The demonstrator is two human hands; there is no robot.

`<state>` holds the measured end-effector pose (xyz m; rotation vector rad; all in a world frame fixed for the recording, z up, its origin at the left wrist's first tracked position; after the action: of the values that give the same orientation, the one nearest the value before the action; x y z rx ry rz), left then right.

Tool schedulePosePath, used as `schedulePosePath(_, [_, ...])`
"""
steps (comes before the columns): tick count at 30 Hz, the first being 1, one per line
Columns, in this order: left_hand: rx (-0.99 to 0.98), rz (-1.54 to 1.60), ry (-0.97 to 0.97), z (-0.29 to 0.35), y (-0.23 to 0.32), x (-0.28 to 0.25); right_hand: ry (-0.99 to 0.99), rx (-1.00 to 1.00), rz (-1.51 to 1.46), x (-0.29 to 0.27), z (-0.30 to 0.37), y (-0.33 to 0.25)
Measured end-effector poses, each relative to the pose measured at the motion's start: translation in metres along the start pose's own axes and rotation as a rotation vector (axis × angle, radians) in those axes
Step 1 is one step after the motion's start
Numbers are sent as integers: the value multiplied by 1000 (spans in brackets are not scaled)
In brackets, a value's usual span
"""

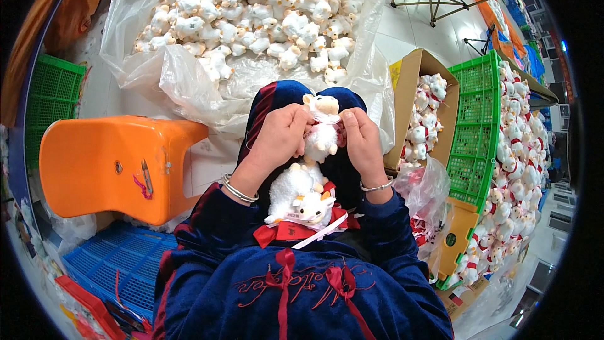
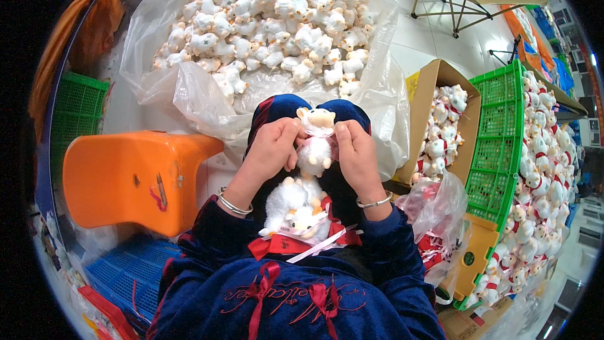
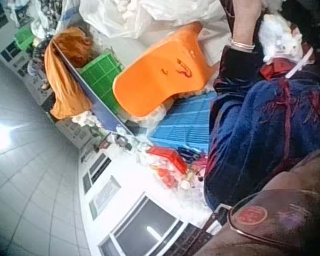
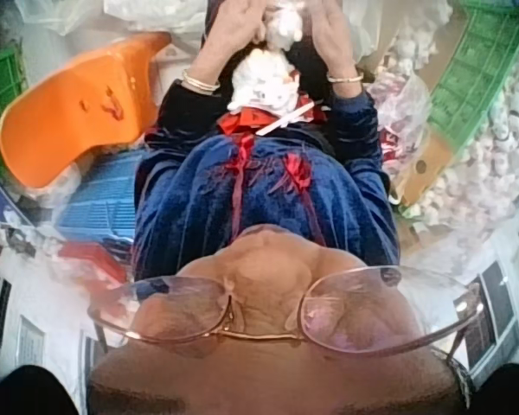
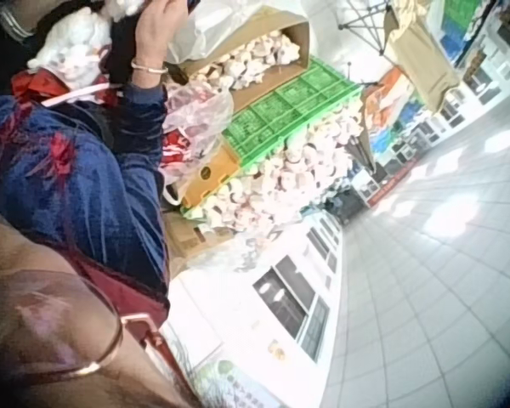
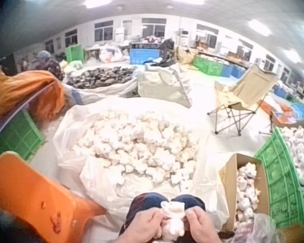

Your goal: The person sits on the floor and ties red ribbons around the necks of small white plush toys. They pick up each toy, wrap the ribbon, and place the finished items into a nearby green crate.

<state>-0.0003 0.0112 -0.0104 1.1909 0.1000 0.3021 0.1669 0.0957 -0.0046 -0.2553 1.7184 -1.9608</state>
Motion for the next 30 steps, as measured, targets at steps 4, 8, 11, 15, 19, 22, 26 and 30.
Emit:
schedulePosePath(4, [-36,-46,-6,-2,10,-1,-45,-8,42,0,1,-5])
schedulePosePath(8, [173,-362,50,-5,17,3,-1,-83,134,5,3,-3])
schedulePosePath(11, [316,-391,59,-5,21,3,10,-85,111,6,4,-7])
schedulePosePath(15, [500,-446,41,-5,31,1,38,-138,159,8,5,-9])
schedulePosePath(19, [509,-493,47,-7,29,3,71,-202,169,14,6,-14])
schedulePosePath(22, [508,-456,53,-8,27,4,101,-264,202,16,6,-15])
schedulePosePath(26, [462,-373,58,-5,19,2,138,-235,144,15,7,-2])
schedulePosePath(30, [434,-364,76,-5,12,0,145,-210,138,17,9,-2])
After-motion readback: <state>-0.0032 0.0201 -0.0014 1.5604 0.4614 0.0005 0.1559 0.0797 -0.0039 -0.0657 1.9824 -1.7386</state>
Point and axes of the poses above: each hand's wrist, its own z-axis away from the middle knuckle, its own x-axis out of the palm, y = z × x, the point moved 3 cm from there along -z, towards the middle knuckle, and after that the axes turned 1 degree about -x, right-handed, at the moved point
